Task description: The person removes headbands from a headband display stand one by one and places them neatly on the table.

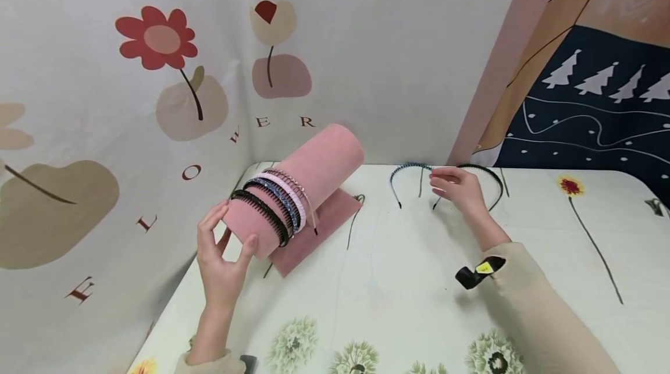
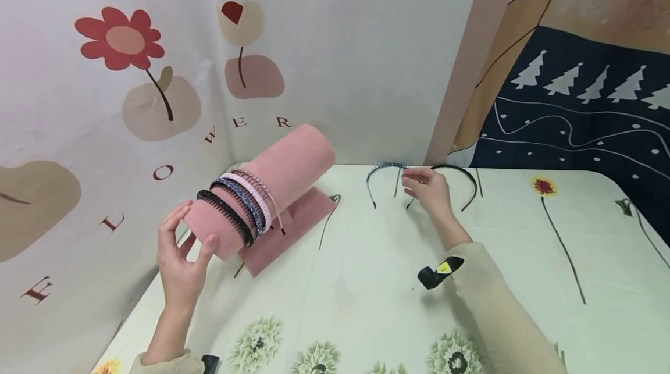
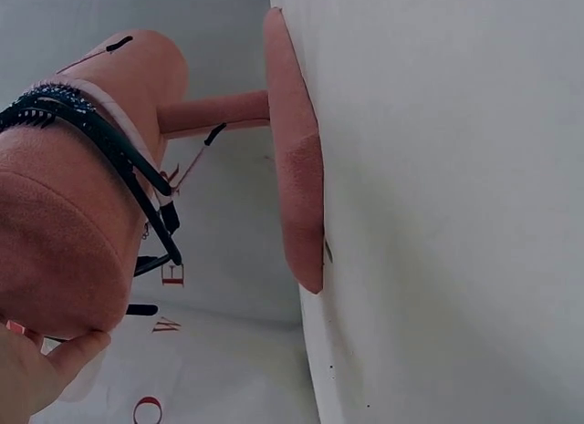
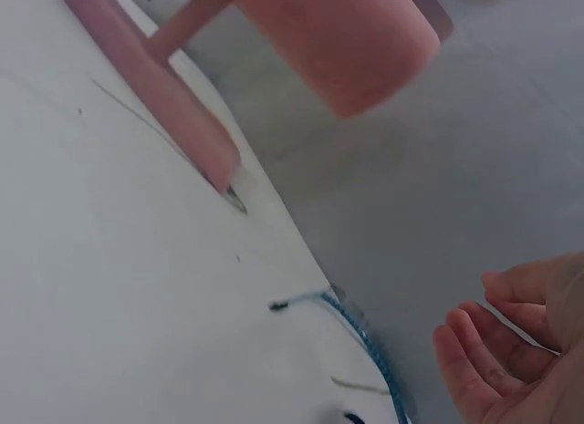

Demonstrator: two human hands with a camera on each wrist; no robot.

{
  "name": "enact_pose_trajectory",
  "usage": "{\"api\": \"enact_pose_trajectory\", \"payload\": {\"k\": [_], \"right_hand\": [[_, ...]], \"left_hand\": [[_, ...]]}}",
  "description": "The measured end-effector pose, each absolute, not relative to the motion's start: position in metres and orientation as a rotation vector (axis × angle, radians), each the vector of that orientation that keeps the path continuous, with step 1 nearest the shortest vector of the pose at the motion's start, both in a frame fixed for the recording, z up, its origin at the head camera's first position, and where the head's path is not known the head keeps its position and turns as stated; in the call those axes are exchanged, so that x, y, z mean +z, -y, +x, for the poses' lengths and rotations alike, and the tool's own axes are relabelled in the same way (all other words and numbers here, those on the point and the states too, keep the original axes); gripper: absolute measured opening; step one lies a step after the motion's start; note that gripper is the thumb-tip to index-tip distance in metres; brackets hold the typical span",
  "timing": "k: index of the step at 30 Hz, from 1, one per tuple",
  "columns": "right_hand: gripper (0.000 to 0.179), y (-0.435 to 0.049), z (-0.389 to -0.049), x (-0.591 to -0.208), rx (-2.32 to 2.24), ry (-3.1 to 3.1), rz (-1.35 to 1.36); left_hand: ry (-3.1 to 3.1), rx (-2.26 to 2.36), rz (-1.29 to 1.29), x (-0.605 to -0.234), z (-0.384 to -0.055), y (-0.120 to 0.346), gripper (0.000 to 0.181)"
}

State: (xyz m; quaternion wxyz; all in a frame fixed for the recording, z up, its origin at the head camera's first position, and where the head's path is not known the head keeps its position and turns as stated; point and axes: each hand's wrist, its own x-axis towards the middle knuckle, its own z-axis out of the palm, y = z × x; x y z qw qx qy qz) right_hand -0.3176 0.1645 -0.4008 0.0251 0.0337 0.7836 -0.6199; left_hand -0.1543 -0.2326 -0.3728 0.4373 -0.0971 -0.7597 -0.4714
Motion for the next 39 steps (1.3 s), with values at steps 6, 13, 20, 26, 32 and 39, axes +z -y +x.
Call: {"api": "enact_pose_trajectory", "payload": {"k": [6,13,20,26,32,39], "right_hand": [[0.039,-0.137,-0.313,-0.398,-1.937,-2.399,0.015],[0.034,-0.112,-0.306,-0.397,-1.97,-2.357,-0.087],[0.034,-0.098,-0.297,-0.392,-2.01,-2.277,-0.16],[0.034,-0.088,-0.289,-0.386,-2.022,-2.258,-0.237],[0.034,-0.075,-0.282,-0.378,-2.046,-2.22,-0.293],[0.036,-0.055,-0.279,-0.371,-2.09,-2.148,-0.37]], "left_hand": [[1.892,-1.175,-0.233,-0.376,-0.155,0.234,0.061],[1.889,-1.174,-0.219,-0.381,-0.157,0.238,0.062],[1.89,-1.18,-0.227,-0.374,-0.153,0.233,0.06],[1.889,-1.177,-0.222,-0.374,-0.154,0.233,0.06],[1.893,-1.179,-0.217,-0.389,-0.164,0.244,0.062],[1.892,-1.182,-0.221,-0.402,-0.171,0.254,0.065]]}}
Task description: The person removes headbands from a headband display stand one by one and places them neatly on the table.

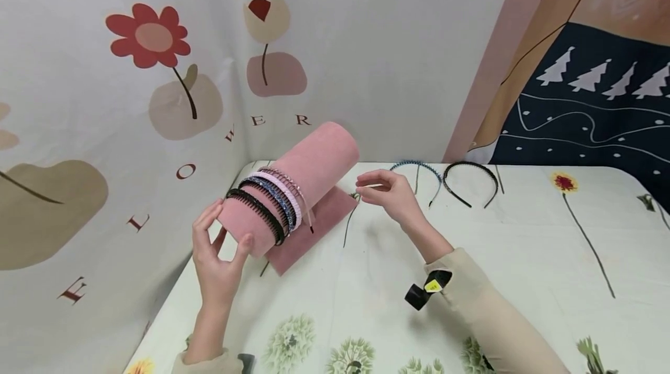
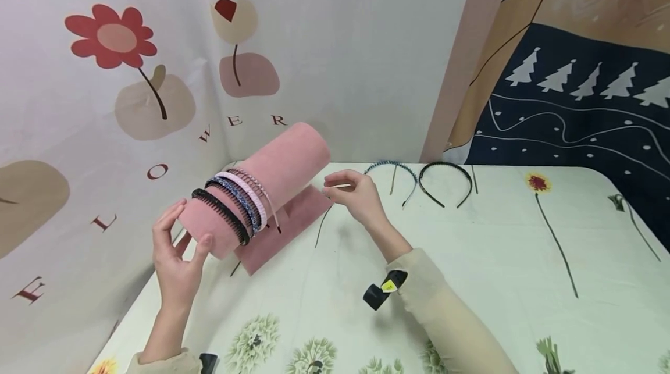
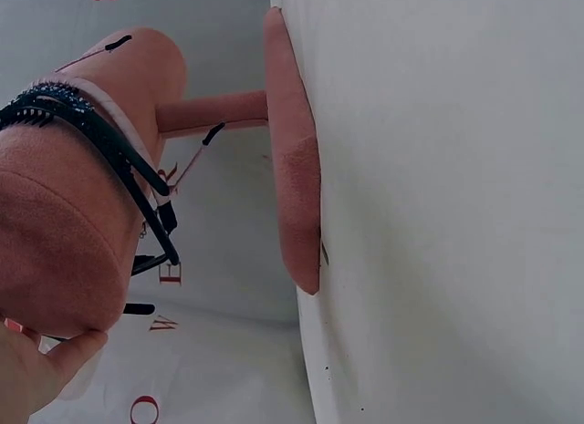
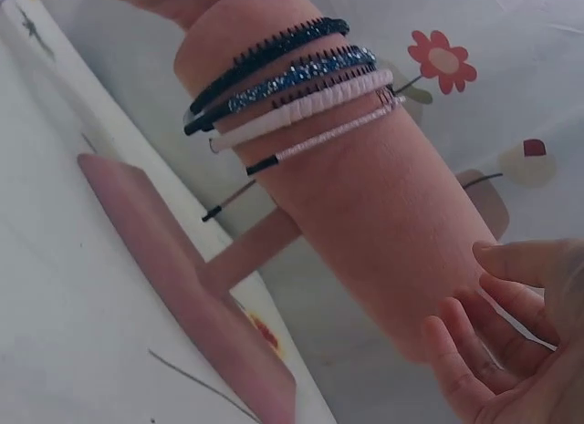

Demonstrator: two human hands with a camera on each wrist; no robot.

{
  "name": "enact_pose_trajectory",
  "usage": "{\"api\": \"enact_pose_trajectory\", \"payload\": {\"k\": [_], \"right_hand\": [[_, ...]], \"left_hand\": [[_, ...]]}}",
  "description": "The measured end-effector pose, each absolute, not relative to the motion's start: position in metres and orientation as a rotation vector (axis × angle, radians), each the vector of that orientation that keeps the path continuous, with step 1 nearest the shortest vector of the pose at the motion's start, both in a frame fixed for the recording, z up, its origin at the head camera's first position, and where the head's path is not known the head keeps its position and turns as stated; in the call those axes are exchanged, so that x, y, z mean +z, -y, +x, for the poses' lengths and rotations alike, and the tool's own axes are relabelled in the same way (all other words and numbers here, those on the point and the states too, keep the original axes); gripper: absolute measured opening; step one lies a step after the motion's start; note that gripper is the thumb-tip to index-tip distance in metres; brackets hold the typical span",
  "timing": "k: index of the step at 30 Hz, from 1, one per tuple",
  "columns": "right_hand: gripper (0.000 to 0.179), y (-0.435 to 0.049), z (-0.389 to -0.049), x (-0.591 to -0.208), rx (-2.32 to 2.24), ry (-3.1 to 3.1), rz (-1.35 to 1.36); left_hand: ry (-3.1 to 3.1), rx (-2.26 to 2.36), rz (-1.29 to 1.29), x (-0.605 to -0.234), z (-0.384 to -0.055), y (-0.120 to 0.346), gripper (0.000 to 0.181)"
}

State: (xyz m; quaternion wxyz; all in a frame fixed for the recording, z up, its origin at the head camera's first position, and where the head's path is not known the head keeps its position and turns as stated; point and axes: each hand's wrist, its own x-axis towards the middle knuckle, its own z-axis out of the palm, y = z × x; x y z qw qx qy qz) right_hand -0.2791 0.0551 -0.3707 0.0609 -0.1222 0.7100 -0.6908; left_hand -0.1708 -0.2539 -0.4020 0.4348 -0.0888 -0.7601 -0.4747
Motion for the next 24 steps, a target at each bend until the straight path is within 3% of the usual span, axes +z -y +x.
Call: {"api": "enact_pose_trajectory", "payload": {"k": [24], "right_hand": [[0.022,0.015,-0.263,-0.367,-2.066,-2.231,-0.57]], "left_hand": [[1.896,-1.207,-0.199,-0.403,-0.171,0.253,0.065]]}}
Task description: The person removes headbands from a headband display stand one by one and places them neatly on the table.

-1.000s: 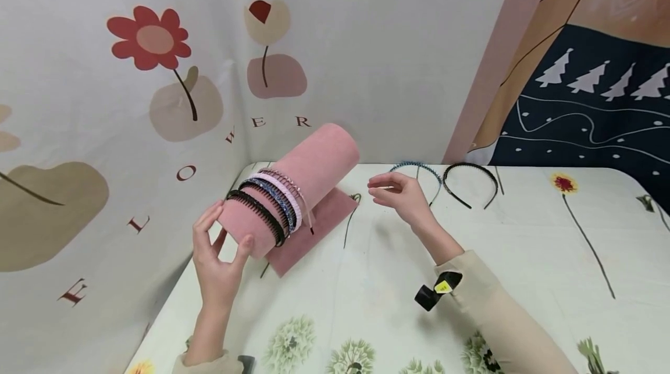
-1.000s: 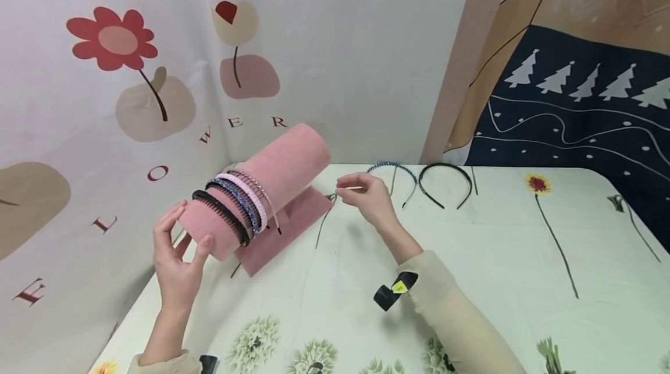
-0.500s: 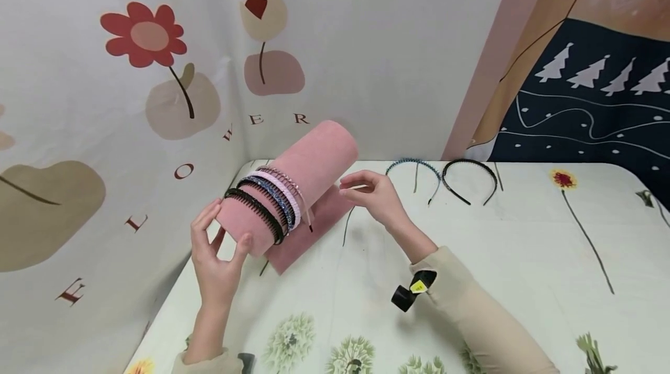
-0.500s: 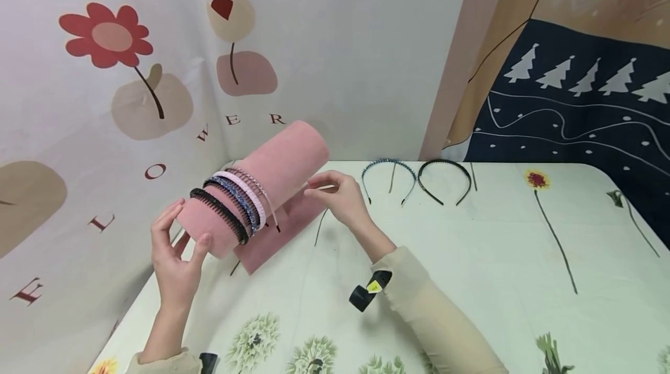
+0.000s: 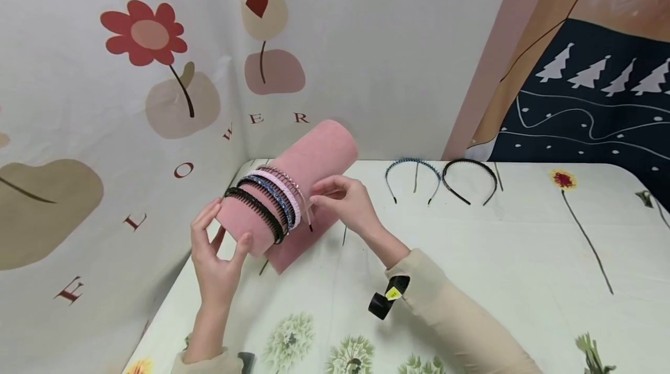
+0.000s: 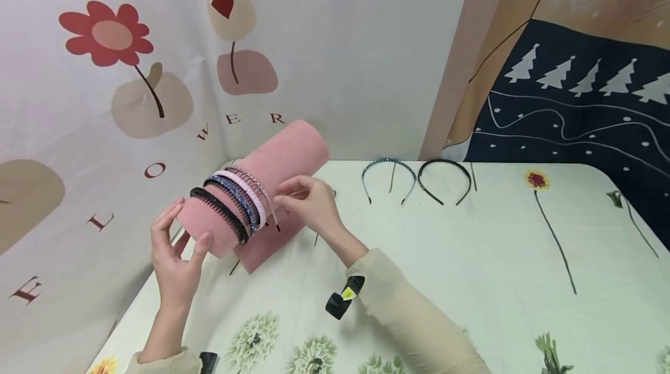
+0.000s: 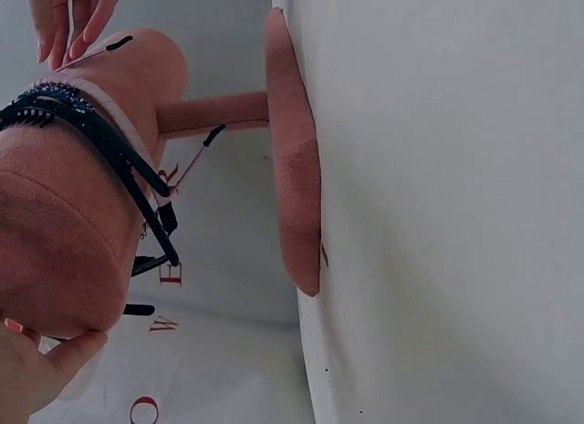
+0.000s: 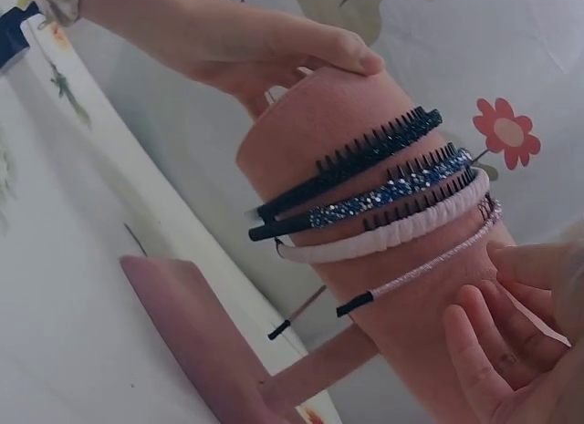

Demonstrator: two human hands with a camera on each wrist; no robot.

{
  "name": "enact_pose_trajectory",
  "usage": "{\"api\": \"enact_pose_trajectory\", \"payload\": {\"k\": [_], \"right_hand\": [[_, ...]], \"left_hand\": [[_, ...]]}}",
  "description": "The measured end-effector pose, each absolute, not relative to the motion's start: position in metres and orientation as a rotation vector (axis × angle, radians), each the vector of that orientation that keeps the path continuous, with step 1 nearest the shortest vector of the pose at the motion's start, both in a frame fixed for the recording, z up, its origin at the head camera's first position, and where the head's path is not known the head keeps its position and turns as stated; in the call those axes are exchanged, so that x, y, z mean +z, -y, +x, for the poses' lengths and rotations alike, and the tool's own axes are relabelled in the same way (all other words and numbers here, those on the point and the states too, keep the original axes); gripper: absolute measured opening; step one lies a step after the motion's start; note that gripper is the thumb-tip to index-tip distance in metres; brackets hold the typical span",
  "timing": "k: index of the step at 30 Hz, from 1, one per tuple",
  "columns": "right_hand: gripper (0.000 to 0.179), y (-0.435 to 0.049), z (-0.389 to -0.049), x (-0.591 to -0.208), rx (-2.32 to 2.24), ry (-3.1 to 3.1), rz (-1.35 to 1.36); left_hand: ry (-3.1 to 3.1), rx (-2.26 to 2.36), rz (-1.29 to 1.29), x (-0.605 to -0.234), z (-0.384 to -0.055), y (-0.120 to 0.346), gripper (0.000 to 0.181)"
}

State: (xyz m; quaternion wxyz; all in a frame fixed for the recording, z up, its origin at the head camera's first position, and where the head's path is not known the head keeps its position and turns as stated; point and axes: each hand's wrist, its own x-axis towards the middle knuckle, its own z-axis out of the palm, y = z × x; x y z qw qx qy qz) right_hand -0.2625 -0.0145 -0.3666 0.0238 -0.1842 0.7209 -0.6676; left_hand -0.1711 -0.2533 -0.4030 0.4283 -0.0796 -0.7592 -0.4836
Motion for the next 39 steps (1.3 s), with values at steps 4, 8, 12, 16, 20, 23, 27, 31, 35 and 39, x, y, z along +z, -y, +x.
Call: {"api": "enact_pose_trajectory", "payload": {"k": [4,8,12,16,20,23,27,31,35,39], "right_hand": [[0.021,0.021,-0.261,-0.368,-2.085,-2.215,-0.583],[0.019,0.027,-0.259,-0.369,-2.093,-2.218,-0.613],[0.017,0.032,-0.258,-0.37,-2.091,-2.253,-0.648],[0.013,0.034,-0.258,-0.37,-2.09,-2.299,-0.691],[0.01,0.036,-0.257,-0.37,-2.076,-2.354,-0.73],[0.008,0.036,-0.257,-0.37,-2.072,-2.383,-0.739],[0.008,0.036,-0.257,-0.37,-2.09,-2.393,-0.726],[0.008,0.036,-0.258,-0.371,-2.102,-2.414,-0.707],[0.008,0.034,-0.259,-0.372,-2.112,-2.439,-0.698],[0.009,0.032,-0.261,-0.372,-2.122,-2.454,-0.691]], "left_hand": [[1.894,-1.21,-0.196,-0.404,-0.171,0.254,0.065],[1.885,-1.209,-0.192,-0.404,-0.17,0.254,0.066],[1.88,-1.211,-0.189,-0.404,-0.169,0.254,0.066],[1.88,-1.209,-0.182,-0.404,-0.169,0.254,0.066],[1.875,-1.21,-0.181,-0.403,-0.168,0.255,0.066],[1.873,-1.216,-0.19,-0.403,-0.17,0.255,0.066],[1.872,-1.222,-0.196,-0.403,-0.17,0.254,0.065],[1.871,-1.223,-0.197,-0.403,-0.17,0.253,0.066],[1.884,-1.214,-0.193,-0.402,-0.17,0.253,0.066],[1.901,-1.201,-0.181,-0.402,-0.17,0.252,0.067]]}}
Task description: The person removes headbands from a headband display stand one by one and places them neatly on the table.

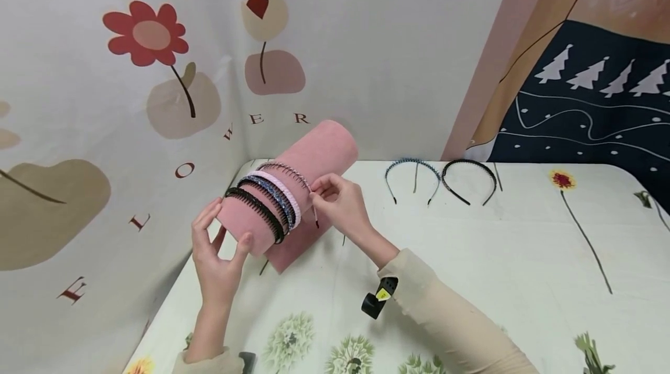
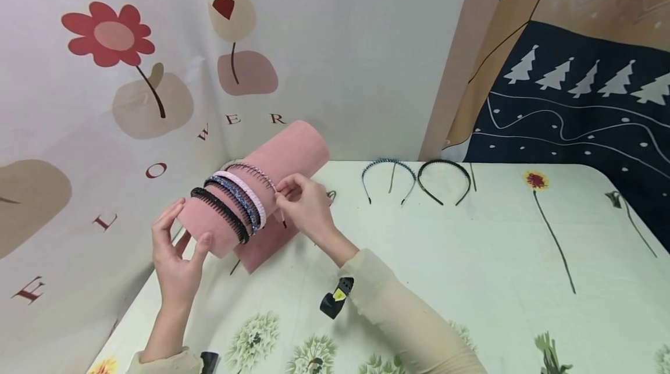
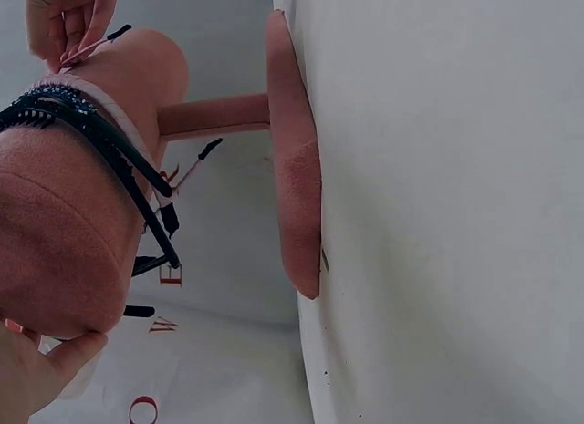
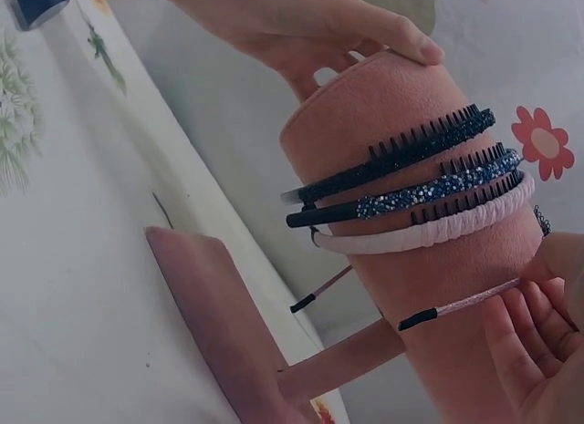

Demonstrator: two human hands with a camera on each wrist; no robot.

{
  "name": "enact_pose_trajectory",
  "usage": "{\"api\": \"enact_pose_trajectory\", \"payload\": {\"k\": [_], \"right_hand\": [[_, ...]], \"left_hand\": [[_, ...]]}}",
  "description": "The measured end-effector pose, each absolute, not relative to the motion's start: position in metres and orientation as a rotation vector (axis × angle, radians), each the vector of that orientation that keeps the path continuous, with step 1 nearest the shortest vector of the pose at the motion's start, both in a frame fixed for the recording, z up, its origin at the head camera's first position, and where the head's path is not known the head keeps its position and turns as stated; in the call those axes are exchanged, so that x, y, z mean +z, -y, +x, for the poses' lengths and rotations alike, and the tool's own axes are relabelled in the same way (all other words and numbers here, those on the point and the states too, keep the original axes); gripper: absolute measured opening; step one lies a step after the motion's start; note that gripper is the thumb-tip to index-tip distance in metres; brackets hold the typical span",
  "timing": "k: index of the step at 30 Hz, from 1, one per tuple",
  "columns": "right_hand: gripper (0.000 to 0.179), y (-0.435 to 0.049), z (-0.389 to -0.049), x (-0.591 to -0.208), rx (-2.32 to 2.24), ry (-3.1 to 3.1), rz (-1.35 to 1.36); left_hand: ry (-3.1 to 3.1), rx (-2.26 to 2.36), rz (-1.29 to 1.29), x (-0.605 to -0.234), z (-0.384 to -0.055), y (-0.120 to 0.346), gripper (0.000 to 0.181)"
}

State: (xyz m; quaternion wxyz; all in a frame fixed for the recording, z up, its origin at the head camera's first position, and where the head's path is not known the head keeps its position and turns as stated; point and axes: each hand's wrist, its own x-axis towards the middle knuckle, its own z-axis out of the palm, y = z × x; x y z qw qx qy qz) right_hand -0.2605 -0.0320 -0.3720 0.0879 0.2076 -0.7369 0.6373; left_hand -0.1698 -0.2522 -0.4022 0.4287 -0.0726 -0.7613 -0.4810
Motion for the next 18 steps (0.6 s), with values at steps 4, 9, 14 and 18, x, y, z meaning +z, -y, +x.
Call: {"api": "enact_pose_trajectory", "payload": {"k": [4,9,14,18], "right_hand": [[0.008,0.0305,-0.2627,-0.3742,1.91,2.196,0.604],[0.008,0.0281,-0.2646,-0.3766,1.924,2.196,0.589],[0.008,0.0251,-0.2675,-0.3787,1.949,2.19,0.568],[0.009,0.0234,-0.2699,-0.3785,1.95,2.188,0.564]], "left_hand": [[1.903,-1.195,-0.182,-0.4034,-0.1701,0.2528,0.067],[1.918,-1.182,-0.181,-0.4039,-0.1703,0.2529,0.068],[1.928,-1.172,-0.171,-0.4035,-0.1703,0.2525,0.067],[1.918,-1.181,-0.176,-0.4023,-0.1705,0.2524,0.067]]}}
